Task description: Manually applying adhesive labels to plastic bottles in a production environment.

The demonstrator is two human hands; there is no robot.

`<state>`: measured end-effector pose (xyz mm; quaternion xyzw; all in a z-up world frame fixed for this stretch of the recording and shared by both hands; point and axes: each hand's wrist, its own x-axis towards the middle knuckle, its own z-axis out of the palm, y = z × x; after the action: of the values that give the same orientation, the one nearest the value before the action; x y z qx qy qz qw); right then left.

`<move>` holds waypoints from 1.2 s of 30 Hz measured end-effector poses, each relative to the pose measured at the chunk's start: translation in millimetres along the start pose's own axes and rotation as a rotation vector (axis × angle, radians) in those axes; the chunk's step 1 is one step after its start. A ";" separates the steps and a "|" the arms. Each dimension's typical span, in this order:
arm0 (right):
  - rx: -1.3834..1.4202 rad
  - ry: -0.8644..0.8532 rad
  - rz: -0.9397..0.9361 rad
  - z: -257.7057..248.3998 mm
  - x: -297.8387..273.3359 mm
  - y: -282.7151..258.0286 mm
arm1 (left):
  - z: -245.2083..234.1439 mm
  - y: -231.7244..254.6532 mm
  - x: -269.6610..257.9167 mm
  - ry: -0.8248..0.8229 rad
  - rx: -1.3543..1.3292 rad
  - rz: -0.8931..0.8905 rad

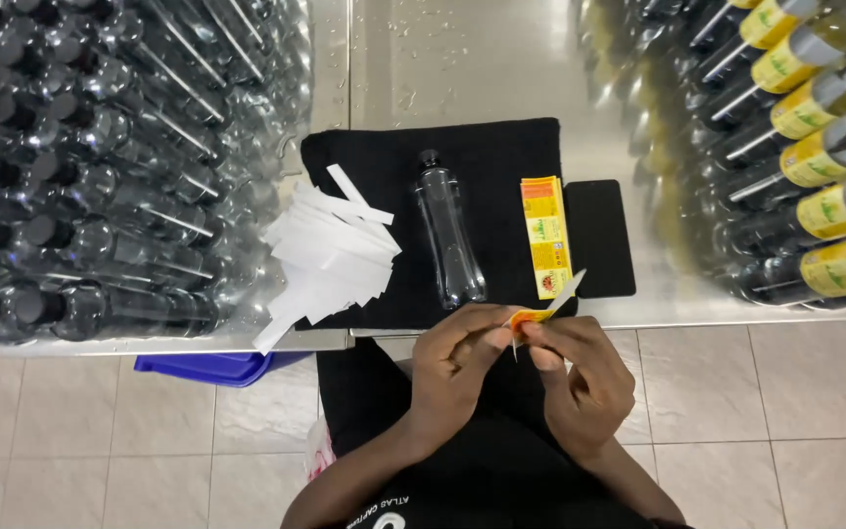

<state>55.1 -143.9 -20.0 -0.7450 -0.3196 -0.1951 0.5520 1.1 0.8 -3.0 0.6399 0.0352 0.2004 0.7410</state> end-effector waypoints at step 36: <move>0.650 0.144 0.575 5.8 -9.3 49.9 | -124.6 -41.8 57.6 0.794 -0.147 -0.363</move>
<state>82.6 -150.1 -62.6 -0.5756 -0.1048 0.0258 0.8106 26.0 132.6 -53.8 0.4423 0.4149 0.2992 0.7367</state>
